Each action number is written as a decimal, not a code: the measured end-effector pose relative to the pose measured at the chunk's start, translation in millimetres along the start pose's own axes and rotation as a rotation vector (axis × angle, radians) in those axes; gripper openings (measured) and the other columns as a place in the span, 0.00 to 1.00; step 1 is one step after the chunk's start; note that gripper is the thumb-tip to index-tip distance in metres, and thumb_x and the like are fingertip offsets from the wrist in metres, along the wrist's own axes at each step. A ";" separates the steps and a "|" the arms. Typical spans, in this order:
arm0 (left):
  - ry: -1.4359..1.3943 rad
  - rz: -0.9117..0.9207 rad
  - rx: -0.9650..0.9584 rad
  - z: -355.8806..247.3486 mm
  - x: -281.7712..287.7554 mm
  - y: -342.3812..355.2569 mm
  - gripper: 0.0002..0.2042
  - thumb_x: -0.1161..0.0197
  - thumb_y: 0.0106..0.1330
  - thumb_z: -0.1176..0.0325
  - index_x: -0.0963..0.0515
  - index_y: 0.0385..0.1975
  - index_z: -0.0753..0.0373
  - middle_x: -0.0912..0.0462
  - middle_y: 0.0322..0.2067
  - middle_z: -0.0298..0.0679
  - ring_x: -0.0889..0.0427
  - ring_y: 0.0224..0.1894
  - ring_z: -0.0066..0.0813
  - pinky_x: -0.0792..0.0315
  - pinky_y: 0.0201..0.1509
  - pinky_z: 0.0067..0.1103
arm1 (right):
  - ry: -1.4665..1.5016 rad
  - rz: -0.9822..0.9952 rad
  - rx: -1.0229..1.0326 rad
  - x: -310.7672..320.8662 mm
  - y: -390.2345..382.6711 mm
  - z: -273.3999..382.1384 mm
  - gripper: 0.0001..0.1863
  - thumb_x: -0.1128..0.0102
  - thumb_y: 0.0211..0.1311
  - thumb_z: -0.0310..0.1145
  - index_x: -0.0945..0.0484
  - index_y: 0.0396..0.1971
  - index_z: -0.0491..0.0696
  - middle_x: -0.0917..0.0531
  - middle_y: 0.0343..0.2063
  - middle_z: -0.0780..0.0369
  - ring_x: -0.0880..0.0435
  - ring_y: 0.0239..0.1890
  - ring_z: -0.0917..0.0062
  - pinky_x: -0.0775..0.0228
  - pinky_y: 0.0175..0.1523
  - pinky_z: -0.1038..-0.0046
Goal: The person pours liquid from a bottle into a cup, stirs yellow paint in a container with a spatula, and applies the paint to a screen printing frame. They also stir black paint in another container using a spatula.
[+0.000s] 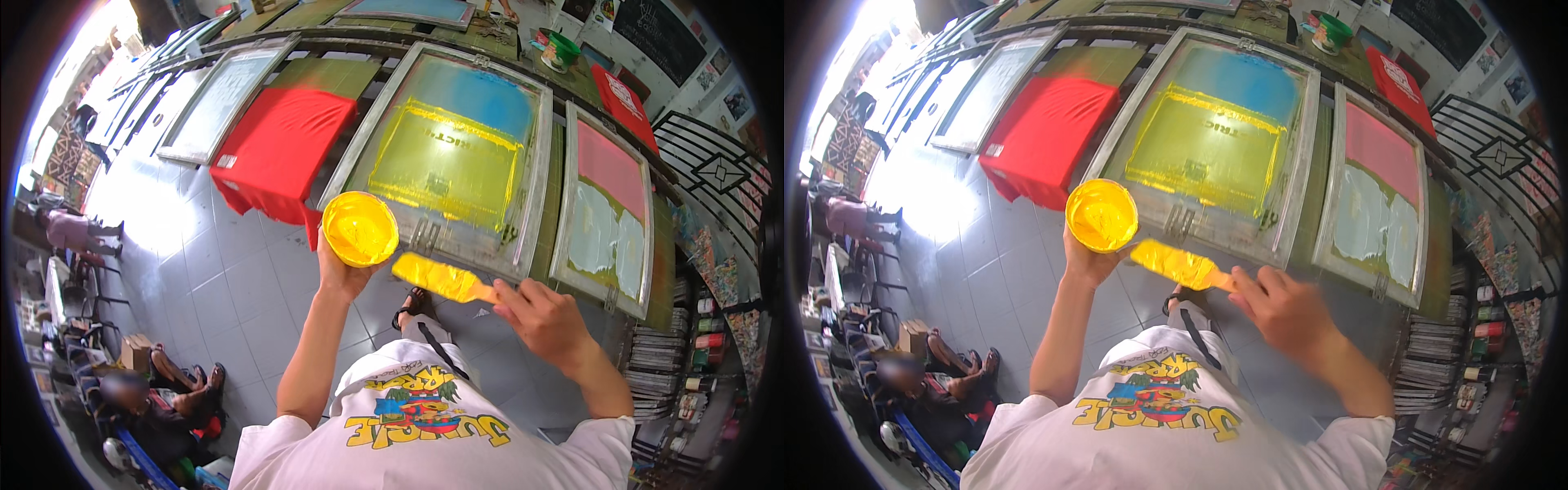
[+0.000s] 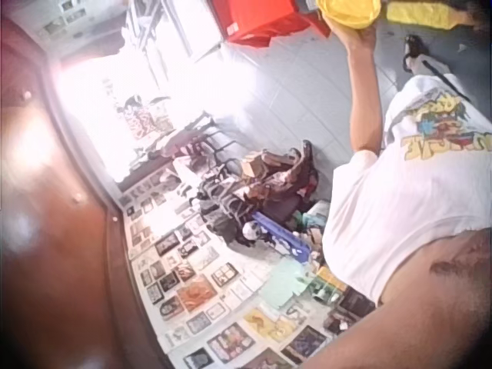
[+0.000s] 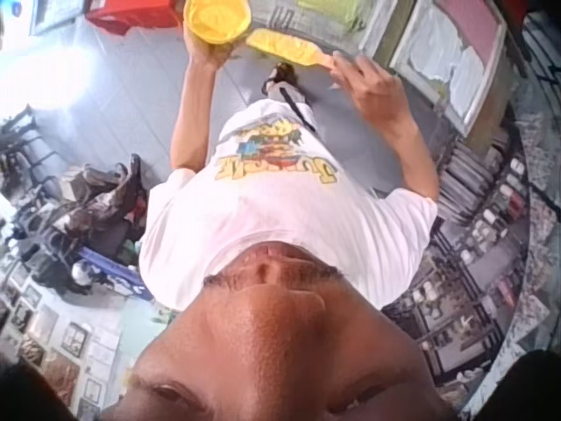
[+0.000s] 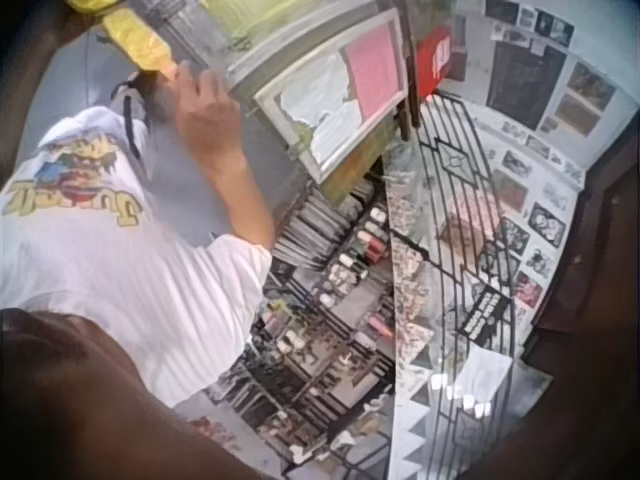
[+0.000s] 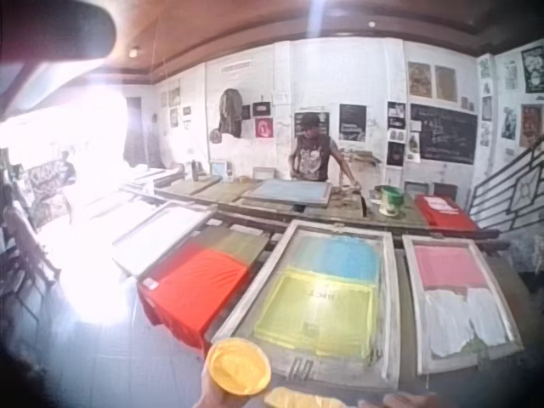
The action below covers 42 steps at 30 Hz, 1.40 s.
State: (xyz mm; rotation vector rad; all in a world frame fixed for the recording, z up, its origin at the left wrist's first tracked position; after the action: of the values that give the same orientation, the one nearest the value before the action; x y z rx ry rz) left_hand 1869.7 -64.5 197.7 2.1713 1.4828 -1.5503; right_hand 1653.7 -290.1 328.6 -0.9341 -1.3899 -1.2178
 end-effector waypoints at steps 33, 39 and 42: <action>0.578 0.477 0.051 -41.0 -50.8 265.9 0.27 0.35 0.66 0.54 0.30 0.62 0.59 0.20 0.55 0.41 0.21 0.59 0.42 0.28 0.65 0.40 | 1.265 0.022 -1.344 -66.7 111.9 -16.0 0.19 0.47 0.78 0.40 0.21 0.28 0.43 0.24 0.16 0.70 0.32 0.15 0.89 0.41 0.21 0.80; 0.381 0.456 0.205 -52.7 -34.9 288.3 0.30 0.48 0.70 0.43 0.30 0.65 0.55 0.24 0.59 0.49 0.29 0.65 0.53 0.46 0.75 0.58 | 0.754 -0.208 -1.478 -46.7 117.5 -5.1 0.14 0.42 0.75 0.39 0.15 0.38 0.42 0.23 0.18 0.66 0.26 0.19 0.83 0.34 0.26 0.76; -0.111 0.517 0.685 -68.0 -44.2 278.3 0.29 0.36 0.65 0.48 0.28 0.63 0.57 0.20 0.56 0.43 0.26 0.62 0.44 0.46 0.77 0.52 | 0.271 -0.179 -1.422 -55.1 102.5 -5.8 0.13 0.36 0.70 0.38 0.14 0.44 0.44 0.20 0.23 0.61 0.20 0.23 0.72 0.29 0.31 0.69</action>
State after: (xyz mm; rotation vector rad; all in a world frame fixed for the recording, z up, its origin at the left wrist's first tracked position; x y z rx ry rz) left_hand 2119.8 -201.2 144.8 2.4350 0.2966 -2.0952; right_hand 1763.5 -272.8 293.6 -1.4612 -0.2019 -2.4068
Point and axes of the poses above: each hand's wrist, its own y-axis towards the middle knuckle, its own x-axis out of the back of the hand, z = x × y, the point moved 2 cm from there along y, towards the middle knuckle
